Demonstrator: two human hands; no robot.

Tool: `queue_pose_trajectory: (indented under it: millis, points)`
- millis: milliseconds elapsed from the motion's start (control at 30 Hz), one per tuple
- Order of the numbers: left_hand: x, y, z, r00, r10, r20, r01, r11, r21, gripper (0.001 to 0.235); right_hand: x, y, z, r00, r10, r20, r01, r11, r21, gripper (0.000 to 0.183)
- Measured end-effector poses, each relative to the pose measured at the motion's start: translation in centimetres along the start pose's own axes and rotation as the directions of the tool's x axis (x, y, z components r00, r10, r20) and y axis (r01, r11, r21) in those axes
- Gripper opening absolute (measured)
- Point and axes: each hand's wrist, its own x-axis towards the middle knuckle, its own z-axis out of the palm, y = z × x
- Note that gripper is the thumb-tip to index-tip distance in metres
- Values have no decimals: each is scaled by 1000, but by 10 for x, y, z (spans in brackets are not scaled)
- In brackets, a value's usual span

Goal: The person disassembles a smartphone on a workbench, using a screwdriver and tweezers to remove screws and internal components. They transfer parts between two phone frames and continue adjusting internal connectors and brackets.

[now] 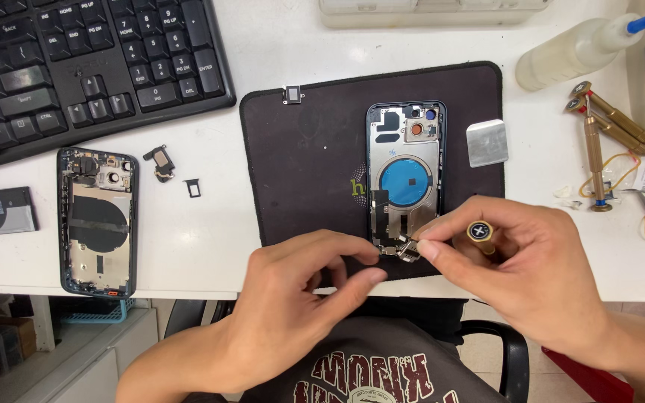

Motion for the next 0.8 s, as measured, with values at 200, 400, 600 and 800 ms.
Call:
queue_pose_trajectory:
  millis: [200,400,600,800]
  points:
    - [13,7,-1,977,-201,71,206,977,-62,15,-10,-3,17,995,46,-87,-35,991,132,9]
    - [35,16,-16,940,-288,184,314,941,-129,13,-1,-12,5,943,-324,-73,313,940,-132,19]
    - [53,23,-20,891,-372,261,350,928,129,15,9,-8,-12,695,-692,194,689,563,-457,32]
    - [62,19,-14,928,-249,276,172,946,276,16,30,3,-2,730,-638,245,668,591,-451,33]
